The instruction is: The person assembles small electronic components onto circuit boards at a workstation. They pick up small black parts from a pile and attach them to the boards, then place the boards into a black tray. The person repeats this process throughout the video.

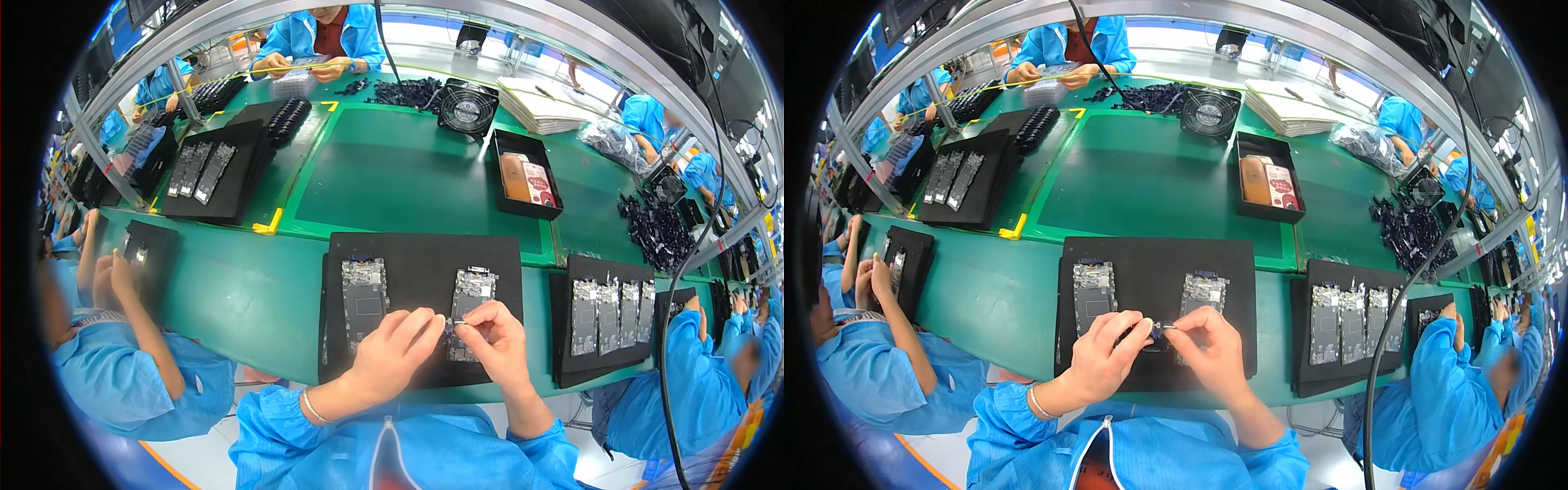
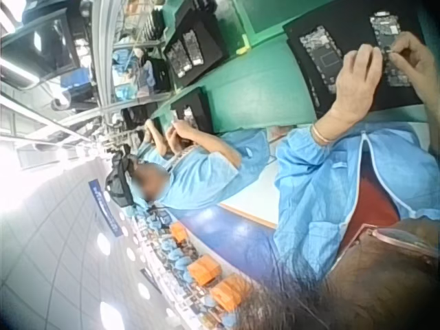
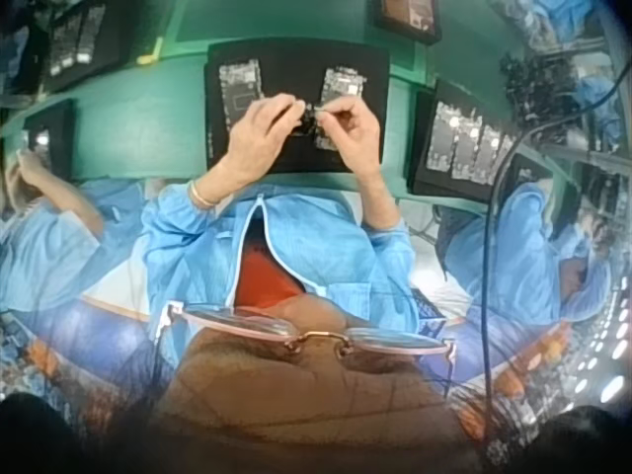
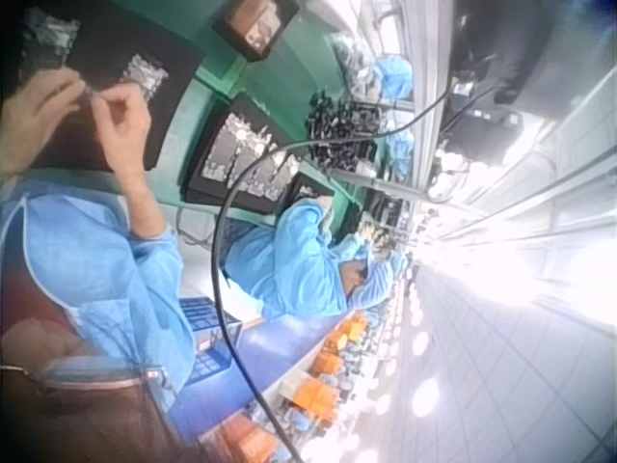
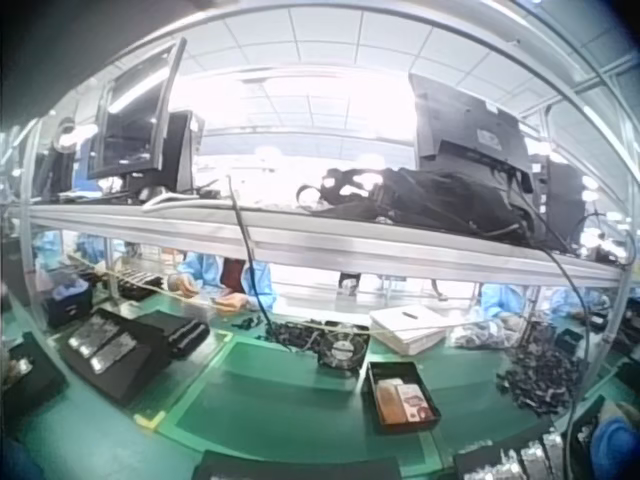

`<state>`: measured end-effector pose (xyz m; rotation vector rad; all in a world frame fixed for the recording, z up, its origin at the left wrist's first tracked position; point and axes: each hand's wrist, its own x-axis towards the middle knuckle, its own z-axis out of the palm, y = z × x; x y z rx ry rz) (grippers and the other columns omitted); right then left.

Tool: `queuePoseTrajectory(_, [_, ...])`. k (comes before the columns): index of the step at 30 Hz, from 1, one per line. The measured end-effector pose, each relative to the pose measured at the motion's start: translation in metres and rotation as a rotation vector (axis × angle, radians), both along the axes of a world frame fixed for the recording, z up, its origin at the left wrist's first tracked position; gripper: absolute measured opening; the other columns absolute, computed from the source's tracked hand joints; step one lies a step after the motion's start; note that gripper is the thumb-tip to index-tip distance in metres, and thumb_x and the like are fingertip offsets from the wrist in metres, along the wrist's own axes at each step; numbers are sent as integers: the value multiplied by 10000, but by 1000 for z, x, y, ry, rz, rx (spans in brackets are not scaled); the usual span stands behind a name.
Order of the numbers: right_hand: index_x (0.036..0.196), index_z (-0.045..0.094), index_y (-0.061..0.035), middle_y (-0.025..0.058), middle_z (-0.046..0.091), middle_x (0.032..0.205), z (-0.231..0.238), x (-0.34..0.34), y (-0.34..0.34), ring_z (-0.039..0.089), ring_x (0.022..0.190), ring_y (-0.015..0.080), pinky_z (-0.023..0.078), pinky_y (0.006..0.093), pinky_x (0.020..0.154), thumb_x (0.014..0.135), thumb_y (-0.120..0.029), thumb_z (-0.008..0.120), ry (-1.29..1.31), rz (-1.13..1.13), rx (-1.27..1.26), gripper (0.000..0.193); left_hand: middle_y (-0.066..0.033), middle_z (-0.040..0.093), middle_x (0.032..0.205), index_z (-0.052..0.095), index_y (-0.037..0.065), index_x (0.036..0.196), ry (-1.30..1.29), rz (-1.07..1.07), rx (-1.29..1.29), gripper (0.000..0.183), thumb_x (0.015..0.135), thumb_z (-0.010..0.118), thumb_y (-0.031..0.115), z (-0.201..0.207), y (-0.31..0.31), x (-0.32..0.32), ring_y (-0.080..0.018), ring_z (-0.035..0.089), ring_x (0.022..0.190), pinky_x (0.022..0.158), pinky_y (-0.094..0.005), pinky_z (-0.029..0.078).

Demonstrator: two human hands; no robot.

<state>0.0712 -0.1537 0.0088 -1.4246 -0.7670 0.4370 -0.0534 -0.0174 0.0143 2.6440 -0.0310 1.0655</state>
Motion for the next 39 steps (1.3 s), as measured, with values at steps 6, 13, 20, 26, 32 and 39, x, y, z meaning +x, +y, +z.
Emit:
queuePoseTrajectory(6, [940,578,-11,63,620,895,-8,17,10,607,827,132,498,272,742,803,-64,683,-51,-1,-35,181,-111,538,1098,543,50,1141,53,34,-41,486,692,725,81,3,10,15,-292,583,874,685,-346,520])
queuePoseTrajectory(13, [1106,534,-7,54,592,983,-70,70,-30,579,918,118,468,249,827,927,-98,546,33,-361,-125,201,-113,502,1139,504,44,1155,404,195,-107,600,665,772,263,-21,56,83,-317,446,1100,907,-436,392])
queuePoseTrajectory(20, [1158,545,30,123,629,1036,-60,73,-30,627,875,152,508,271,772,942,-136,505,-12,-354,-248,276,-116,495,1168,498,34,1150,422,-78,-229,592,664,778,223,-40,6,121,-318,445,1124,913,-417,416])
queuePoseTrajectory(26, [1062,606,24,69,648,956,-35,61,-22,608,840,106,491,240,752,914,-119,565,129,-289,-39,210,-127,510,1136,500,33,1151,288,-146,-319,490,715,713,99,6,-4,89,-337,524,1034,854,-407,472])
queuePoseTrajectory(32, [994,620,5,57,633,917,-14,32,-35,598,850,101,480,225,753,851,-17,623,-18,-277,-20,145,-125,525,1100,521,27,1149,124,-144,-197,479,715,718,78,5,-20,62,-310,558,942,738,-372,520])
queuePoseTrajectory(39, [932,588,-5,60,594,930,-6,14,-41,591,850,108,499,236,737,807,37,649,-51,-267,50,145,-122,529,1073,535,32,1142,28,-137,-90,498,691,743,51,1,-32,49,-305,571,881,670,-351,526])
